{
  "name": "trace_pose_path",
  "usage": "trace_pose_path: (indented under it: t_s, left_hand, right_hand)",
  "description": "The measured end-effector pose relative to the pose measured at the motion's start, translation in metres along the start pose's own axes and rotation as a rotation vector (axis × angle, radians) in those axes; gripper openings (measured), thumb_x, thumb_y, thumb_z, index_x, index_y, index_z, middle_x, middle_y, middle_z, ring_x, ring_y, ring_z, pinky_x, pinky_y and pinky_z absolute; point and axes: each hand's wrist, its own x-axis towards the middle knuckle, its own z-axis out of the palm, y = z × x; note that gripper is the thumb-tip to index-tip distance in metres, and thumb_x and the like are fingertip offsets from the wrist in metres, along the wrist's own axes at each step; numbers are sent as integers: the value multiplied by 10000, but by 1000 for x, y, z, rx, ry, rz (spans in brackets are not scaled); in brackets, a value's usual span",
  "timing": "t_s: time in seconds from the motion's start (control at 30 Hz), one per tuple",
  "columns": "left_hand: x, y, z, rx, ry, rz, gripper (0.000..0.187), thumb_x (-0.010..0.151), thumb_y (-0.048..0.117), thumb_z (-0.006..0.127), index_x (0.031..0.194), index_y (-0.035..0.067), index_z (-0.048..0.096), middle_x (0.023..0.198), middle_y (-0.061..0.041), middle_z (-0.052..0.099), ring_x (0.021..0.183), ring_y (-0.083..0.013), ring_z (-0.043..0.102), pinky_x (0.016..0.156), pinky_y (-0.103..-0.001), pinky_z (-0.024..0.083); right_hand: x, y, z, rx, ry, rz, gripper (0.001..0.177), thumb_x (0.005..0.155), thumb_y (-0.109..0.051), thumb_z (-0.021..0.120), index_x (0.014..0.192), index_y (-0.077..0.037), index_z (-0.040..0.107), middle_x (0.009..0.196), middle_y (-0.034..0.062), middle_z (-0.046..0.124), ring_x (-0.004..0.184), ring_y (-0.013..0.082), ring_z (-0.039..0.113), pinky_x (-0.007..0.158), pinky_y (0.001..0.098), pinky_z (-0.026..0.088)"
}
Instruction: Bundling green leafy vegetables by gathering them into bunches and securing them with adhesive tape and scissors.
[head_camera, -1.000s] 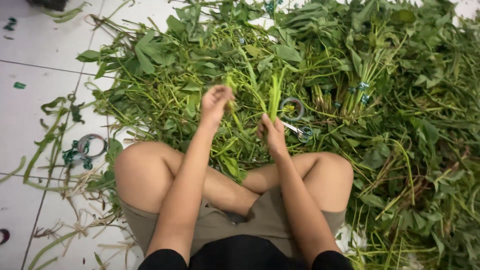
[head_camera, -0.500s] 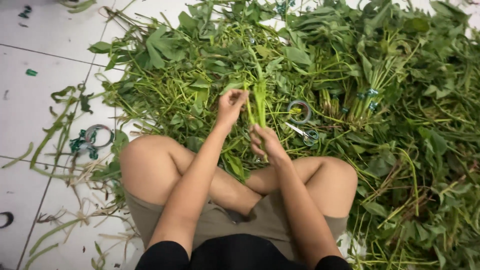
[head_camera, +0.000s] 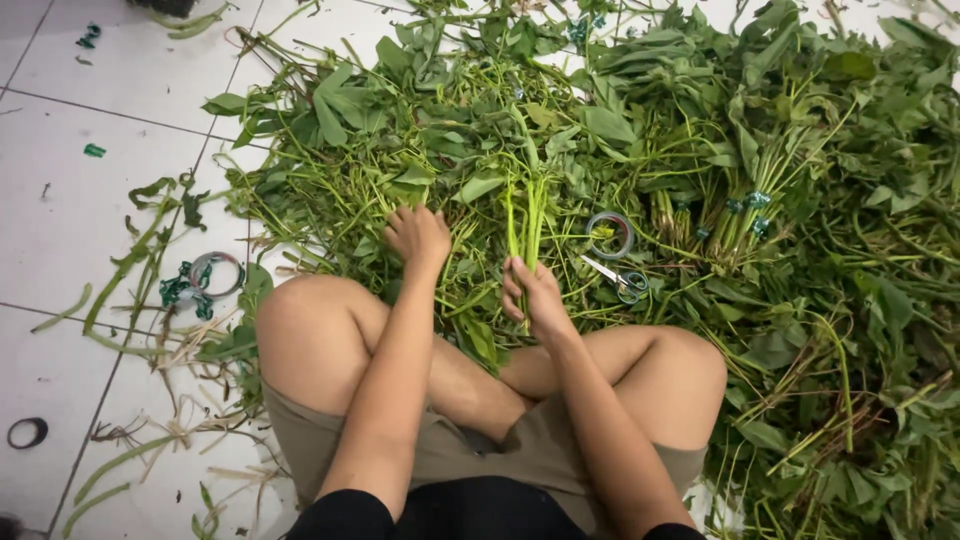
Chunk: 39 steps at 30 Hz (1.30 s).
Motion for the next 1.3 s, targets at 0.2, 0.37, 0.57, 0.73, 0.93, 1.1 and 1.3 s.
trace_pose_path:
  t_s: [0.2,0.37,0.57,0.73,0.93,1.1,1.3]
  left_hand:
    - [9,-20,7,-147,105,90,164,948,160,670,1042,25,669,1083,-224,647,1107,-441,589,994,-595,390]
    - [-8,7,-40,-357,213,150,102,952,51,648,1031,105,682,977,-93,678,1016,-331,661,972,-562,437]
    - [-36,39,-105,-928,191,428,137,972,39,689,1085,106,731,992,-96,723,965,-287,710,911,-444,534]
    - [-60,59,-138,-1217,13,575,181,931,81,775,1106,115,743,995,-58,781,861,-155,739,819,-298,564]
    - [-52,49,-79,-1496,-375,277,357,919,-64,715,1257,-50,598,1169,-195,711,891,-214,764,808,-311,648]
    - [-48,51,-41,-1488,-512,272,465,867,-60,751,1311,-24,618,1244,-191,716,813,-218,787,677,-263,657]
    - [-81,66,-62,-1294,-554,364,500,814,-68,786,1293,42,690,1235,-185,707,774,-200,769,702,-296,649]
  right_hand:
    - [-3,-17,2,-33,84,-24,202,1080,-255,533,1047,-56,534,605,-10,335,281,143,399,291,258,312]
    - [0,-24,-6,-56,117,-44,204,1091,-246,519,1057,-46,543,611,-17,339,294,148,404,307,262,315]
    - [1,-31,-4,-17,163,-88,209,1076,-251,549,1052,-43,550,607,-16,309,298,140,377,319,249,303]
    - [1,-34,-2,-21,190,-113,214,1076,-244,551,1051,-32,546,608,-12,330,302,139,392,325,240,301]
    - [11,-29,-15,-61,236,-176,204,1066,-234,562,1039,-32,544,608,16,367,312,164,428,330,252,326]
    - [18,-21,-35,-159,267,-243,220,1063,-241,564,1013,-27,571,734,158,576,291,187,479,300,279,367]
    - [24,-7,-47,-244,301,-235,223,1078,-247,538,1000,-40,572,773,145,614,339,209,536,331,293,411]
